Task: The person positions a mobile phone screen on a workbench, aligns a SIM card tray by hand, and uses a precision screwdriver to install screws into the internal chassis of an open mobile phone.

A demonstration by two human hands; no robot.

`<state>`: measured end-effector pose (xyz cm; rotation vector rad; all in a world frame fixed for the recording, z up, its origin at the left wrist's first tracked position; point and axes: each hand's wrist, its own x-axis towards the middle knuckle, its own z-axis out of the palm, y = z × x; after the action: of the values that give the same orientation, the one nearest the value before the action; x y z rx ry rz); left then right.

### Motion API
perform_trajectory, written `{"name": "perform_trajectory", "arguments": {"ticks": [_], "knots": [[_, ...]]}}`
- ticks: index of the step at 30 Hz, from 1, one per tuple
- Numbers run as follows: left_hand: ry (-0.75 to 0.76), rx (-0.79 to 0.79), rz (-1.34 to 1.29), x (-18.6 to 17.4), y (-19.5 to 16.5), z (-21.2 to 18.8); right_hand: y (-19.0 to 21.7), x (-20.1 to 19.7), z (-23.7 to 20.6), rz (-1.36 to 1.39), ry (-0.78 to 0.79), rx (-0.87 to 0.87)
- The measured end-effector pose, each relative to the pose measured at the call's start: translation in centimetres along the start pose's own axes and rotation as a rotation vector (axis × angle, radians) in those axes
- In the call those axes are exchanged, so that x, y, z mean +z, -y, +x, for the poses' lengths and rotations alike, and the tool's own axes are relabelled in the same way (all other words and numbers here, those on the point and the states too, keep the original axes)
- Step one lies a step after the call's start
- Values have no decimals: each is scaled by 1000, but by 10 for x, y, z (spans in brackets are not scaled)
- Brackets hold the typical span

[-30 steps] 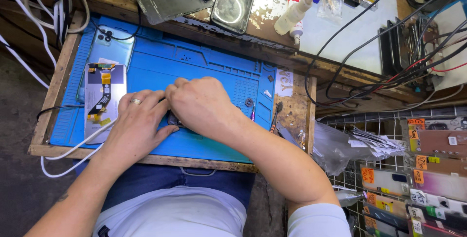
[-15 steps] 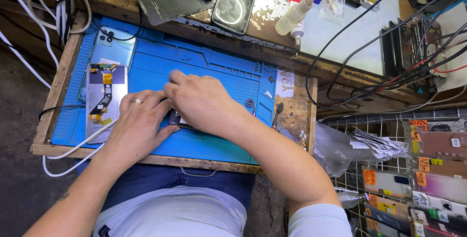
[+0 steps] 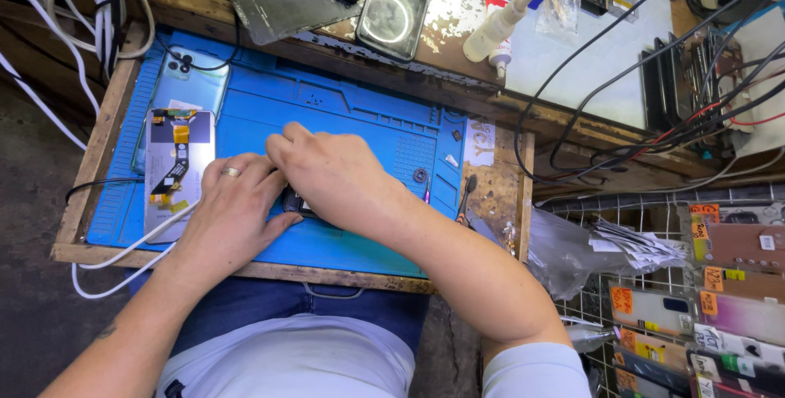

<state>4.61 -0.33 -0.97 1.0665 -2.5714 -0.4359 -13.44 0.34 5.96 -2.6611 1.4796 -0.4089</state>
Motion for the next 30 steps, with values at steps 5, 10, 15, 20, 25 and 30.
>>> {"name": "perform_trajectory", "arguments": {"ticks": [5, 10, 15, 20, 25, 30], "knots": [[-47, 37, -12, 1, 0, -1, -1, 0, 4, -102, 169, 98], [-1, 7, -4, 1, 0, -1, -1, 1, 0, -47, 122, 55], [-34, 42, -17, -2, 1, 0, -21, -6, -19, 147, -94, 64], [-46, 45, -107, -12, 8, 11, -54, 0, -64, 614, -409, 327], [-93, 40, -116, -21, 21, 57, -76, 28, -85, 835, -648, 560], [-234, 108, -6, -23, 24, 106, -84, 44, -83, 656, -640, 511]]}}
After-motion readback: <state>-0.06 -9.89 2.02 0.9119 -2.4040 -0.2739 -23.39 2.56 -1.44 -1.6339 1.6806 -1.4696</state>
